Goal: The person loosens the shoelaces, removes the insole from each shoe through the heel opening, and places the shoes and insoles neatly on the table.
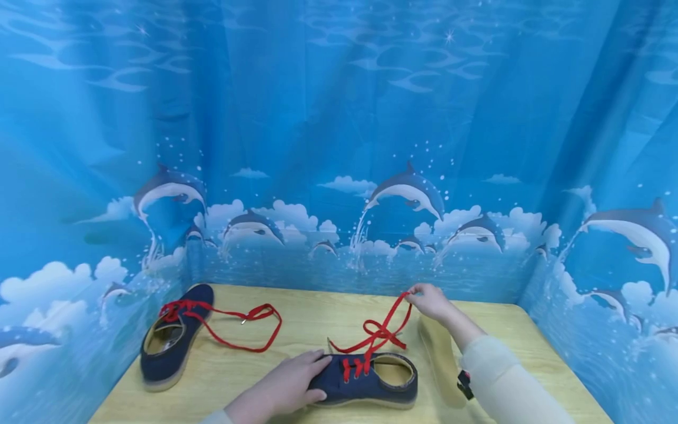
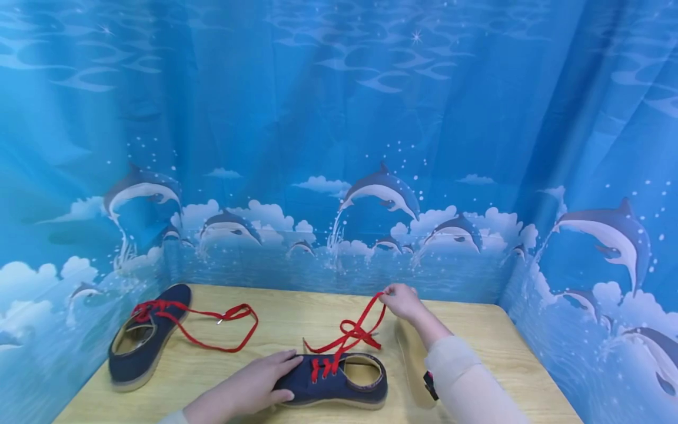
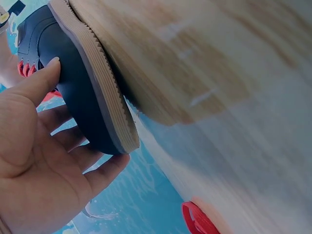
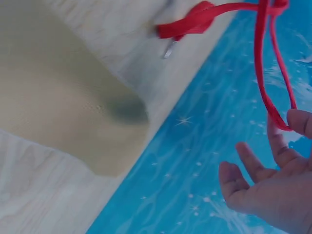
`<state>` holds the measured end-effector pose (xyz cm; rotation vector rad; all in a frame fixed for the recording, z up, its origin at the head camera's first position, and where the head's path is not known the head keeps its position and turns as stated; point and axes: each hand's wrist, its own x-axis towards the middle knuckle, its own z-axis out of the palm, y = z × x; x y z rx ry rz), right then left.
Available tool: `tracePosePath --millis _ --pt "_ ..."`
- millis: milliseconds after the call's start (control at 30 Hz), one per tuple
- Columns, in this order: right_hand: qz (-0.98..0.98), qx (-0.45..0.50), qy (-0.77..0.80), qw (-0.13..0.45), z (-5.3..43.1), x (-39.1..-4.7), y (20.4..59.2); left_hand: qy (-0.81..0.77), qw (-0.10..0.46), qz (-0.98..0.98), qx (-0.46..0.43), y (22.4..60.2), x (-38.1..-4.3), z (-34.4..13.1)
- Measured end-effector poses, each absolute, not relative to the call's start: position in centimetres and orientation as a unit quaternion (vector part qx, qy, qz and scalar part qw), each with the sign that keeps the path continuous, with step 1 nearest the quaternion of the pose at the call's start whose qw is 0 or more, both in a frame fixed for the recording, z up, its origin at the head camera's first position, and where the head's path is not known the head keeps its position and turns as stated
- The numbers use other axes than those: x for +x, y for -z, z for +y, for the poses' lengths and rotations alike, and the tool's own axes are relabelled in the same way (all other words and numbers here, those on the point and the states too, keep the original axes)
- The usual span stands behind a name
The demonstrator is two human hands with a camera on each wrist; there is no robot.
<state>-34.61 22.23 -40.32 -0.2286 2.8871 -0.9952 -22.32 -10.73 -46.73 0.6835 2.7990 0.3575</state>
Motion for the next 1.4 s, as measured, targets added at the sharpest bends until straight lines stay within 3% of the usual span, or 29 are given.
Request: tracePosePath --millis 233,433,700,867,1167,1400 --pt "0.957 -0.07 0.28 0.019 22.3 -34.7 41.8 -0.126 0.125 0.956 0.232 46.8 -22.4 -10.7" --pt "0.952 -0.187 0.241 -0.004 21.1 -34.2 43.2 -0.13 0.125 0.956 0.231 46.8 -22.4 -10.8" --pt "0.93 -0.305 0.199 0.05 19.3 -33.0 44.4 -0.126 0.12 0.956 0.235 46.8 -22.4 -10.7" --pt "0.924 -0.345 0.157 0.05 18.9 -33.1 45.7 -0.128 0.123 0.956 0.233 46.8 -22.3 -10.6" --pt "0.922 -0.356 0.153 0.024 18.9 -32.8 45.8 -0.13 0.132 0.956 0.229 46.8 -22.4 -10.5" --pt "0.942 -0.273 0.196 -0.023 20.2 -33.6 43.5 -0.126 0.125 0.957 0.231 46.7 -22.3 -10.5"
